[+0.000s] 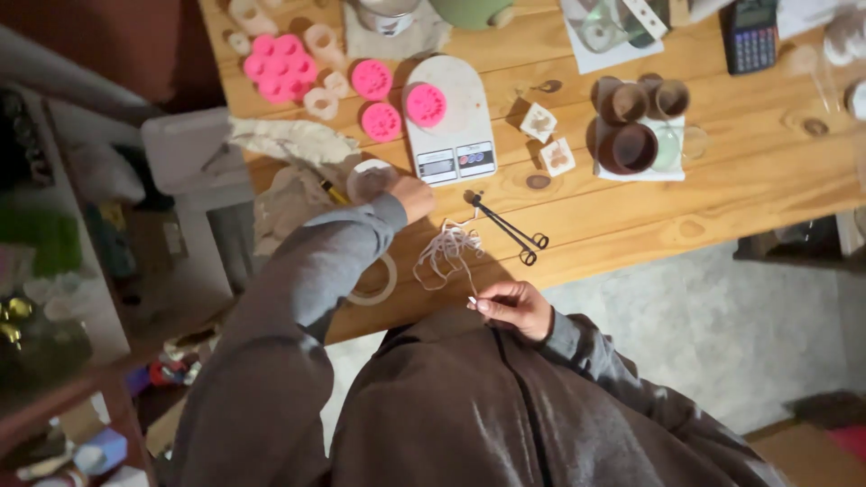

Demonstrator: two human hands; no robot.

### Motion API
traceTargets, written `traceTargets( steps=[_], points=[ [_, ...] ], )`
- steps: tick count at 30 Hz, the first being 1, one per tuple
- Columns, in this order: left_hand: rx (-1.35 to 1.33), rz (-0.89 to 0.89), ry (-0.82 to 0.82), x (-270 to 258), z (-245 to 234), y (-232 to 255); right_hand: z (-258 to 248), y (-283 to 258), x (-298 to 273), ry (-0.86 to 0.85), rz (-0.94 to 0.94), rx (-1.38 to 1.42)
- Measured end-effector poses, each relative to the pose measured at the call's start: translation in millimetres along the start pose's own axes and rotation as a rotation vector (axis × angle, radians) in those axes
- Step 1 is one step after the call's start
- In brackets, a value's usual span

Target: The person is threading wicks through candle molds and preparing them for pouring wax.

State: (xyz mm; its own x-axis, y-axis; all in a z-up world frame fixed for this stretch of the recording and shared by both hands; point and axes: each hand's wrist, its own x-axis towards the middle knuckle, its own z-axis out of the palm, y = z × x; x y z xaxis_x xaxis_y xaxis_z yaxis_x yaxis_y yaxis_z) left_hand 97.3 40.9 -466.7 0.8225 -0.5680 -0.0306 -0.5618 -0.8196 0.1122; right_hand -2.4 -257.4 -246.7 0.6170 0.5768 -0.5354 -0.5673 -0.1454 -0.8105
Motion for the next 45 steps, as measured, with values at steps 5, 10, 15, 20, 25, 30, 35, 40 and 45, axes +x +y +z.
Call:
traceTargets(
  steps=[5, 10, 15, 20, 25, 30, 35, 40, 45],
  points=[
    [-1.080, 0.067, -0.067, -19, 25, -34, -15, 11, -17, 0.059, -0.041, 0.113],
    [-0.391, 0.119, -0.229, -9, 13, -47, -17, 14, -23, 0.088, -0.073, 0.148],
    [-0.382, 0.198, 0.119, -28, 29, -43, -11, -8, -10, 0.146, -0.045, 0.107],
    [-0.127, 0.041, 0.304, -62, 20, 10, -12, -6, 47, 0.258, 0.006, 0.099],
    [-0.046, -0.123, 0.552, -106, -89, 78, -2, -8, 117, 0.206, 0.189, 0.230],
    [-0.305, -0.476, 0.176, -102, -88, 118, -13, 16, 196, 0.024, 0.283, 0.070],
    [-0.424, -0.565, 0.202, -95, -86, 133, -10, 45, 194, -0.107, -0.154, -0.526],
    [-0.514, -0.620, 0.225, -91, -80, 140, -6, 42, 216, 0.005, 0.334, 0.158],
    [-0.689, -0.658, 0.272, -92, -78, 138, 12, 37, 201, 0.027, 0.423, 0.265]
  ],
)
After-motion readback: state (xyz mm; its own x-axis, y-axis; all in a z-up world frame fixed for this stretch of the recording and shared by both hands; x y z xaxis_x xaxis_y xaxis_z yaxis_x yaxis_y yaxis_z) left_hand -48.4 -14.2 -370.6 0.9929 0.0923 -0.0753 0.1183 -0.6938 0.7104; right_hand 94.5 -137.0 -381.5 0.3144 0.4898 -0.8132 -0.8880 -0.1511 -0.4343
